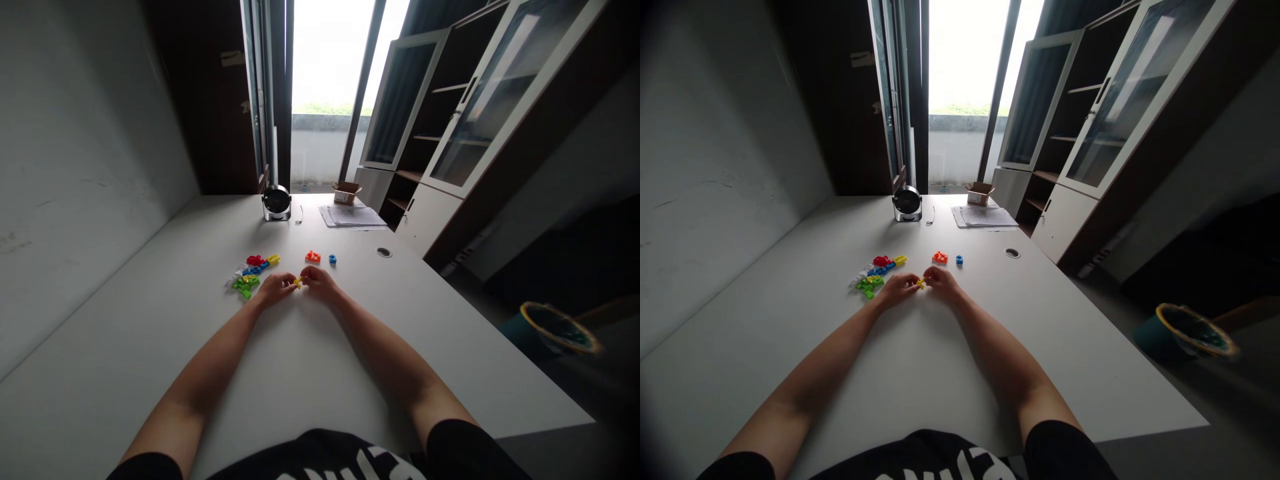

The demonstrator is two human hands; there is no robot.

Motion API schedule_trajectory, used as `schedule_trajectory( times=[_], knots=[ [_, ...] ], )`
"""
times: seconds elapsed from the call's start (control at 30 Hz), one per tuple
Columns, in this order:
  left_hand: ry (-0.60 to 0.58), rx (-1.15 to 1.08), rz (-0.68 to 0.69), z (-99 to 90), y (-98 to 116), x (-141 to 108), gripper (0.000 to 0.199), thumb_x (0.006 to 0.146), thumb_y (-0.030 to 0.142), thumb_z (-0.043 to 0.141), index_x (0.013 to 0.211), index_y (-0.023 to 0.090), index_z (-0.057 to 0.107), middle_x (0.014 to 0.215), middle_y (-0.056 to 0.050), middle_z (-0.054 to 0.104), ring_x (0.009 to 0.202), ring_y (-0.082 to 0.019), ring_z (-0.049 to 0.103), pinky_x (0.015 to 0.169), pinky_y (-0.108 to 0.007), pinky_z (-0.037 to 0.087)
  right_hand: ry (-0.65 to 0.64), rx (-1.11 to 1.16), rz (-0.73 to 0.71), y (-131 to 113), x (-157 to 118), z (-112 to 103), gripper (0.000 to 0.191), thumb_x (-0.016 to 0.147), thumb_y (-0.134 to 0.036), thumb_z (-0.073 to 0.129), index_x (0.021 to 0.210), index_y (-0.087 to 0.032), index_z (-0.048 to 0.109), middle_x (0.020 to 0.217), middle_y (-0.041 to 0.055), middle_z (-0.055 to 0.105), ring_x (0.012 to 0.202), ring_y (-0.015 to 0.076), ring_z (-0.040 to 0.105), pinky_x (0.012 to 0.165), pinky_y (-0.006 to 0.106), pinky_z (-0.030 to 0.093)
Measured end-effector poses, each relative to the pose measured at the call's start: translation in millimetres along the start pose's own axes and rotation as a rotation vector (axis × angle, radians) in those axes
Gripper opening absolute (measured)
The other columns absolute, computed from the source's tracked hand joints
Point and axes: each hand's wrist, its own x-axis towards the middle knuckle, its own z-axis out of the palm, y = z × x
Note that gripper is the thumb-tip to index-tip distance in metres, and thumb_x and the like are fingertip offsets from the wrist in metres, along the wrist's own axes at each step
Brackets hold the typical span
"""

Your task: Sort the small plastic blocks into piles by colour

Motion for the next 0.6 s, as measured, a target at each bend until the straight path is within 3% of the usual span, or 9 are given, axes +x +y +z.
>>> schedule_trajectory(
  times=[0.3,0.6],
  knots=[
    [0.039,0.059,0.031,4.6,-4,1,0.014,0.088,0.03,0.065,0.099,0.023,0.07,0.084,0.0,0.072,0.07,-0.014,0.063,0.069,-0.024,0.048,-0.011,-0.088,0.025,-19,-5,0,0.037,0.082,-0.056,0.07,0.089,-0.02,0.065,0.076,0.0011,0.064,0.068,0.0157,0.055,0.062,0.028,0.043],
    [0.086,0.091,0.056,8.0,-9,1,0.013,0.089,0.025,0.062,0.099,0.023,0.069,0.089,0.0,0.073,0.071,-0.013,0.064,0.069,-0.025,0.05,0.012,-0.17,0.027,-5,-4,2,0.036,0.081,-0.054,0.071,0.089,-0.02,0.066,0.071,-0.0009,0.06,0.063,0.0142,0.049,0.059,0.027,0.039]
  ],
)
